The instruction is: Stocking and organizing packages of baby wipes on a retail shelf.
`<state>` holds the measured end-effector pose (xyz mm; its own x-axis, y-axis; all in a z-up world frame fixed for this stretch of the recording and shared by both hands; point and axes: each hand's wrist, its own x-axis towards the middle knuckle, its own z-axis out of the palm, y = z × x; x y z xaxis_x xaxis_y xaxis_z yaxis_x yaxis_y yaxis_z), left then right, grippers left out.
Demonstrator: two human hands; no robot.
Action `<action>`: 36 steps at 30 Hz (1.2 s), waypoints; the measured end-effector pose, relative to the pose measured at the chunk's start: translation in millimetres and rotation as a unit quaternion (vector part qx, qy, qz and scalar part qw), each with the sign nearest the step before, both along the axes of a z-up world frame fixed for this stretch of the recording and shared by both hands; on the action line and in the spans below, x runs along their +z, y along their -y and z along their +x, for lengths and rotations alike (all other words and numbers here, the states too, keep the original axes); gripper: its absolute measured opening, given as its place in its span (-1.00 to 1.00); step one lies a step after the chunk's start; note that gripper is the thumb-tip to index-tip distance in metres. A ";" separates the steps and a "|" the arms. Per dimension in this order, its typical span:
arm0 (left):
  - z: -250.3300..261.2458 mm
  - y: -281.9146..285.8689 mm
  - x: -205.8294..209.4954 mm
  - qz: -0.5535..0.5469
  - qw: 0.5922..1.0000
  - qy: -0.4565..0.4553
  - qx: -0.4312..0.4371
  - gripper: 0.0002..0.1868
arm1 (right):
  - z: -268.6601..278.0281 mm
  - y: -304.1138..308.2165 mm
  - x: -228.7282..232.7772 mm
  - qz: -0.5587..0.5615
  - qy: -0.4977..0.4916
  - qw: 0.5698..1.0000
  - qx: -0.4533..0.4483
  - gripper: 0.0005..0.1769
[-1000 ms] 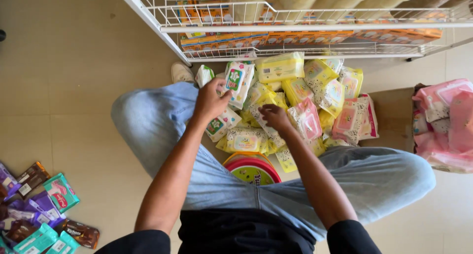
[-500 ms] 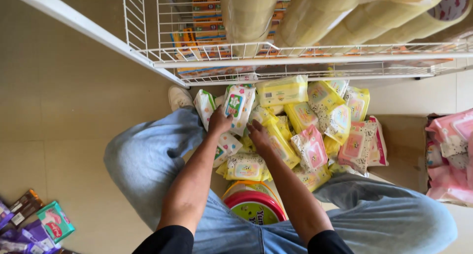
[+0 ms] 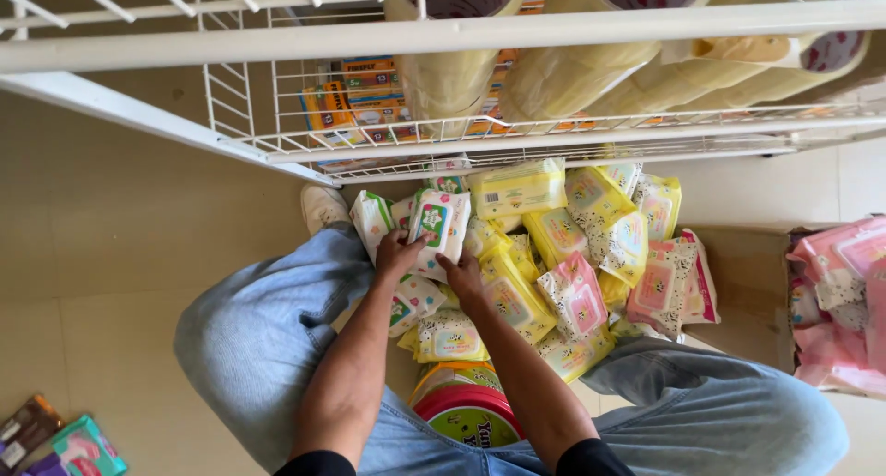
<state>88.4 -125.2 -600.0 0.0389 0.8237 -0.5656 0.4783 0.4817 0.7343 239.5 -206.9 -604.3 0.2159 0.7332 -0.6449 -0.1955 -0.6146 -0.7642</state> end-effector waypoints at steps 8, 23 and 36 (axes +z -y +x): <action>13.3 -3.2 -4.5 0.038 0.985 0.140 0.096 -0.61 | 3.6 -1.5 81.2 -0.036 -0.164 0.966 -0.195 -0.26; 46.6 -38.1 197.2 -0.050 0.926 0.375 0.016 -0.52 | 101.7 48.2 173.9 0.143 -0.236 0.956 -0.097 -0.26; 26.3 27.4 279.1 -0.095 0.893 0.436 -0.053 -0.79 | 136.7 73.4 232.3 0.238 -0.337 0.875 -0.252 -0.29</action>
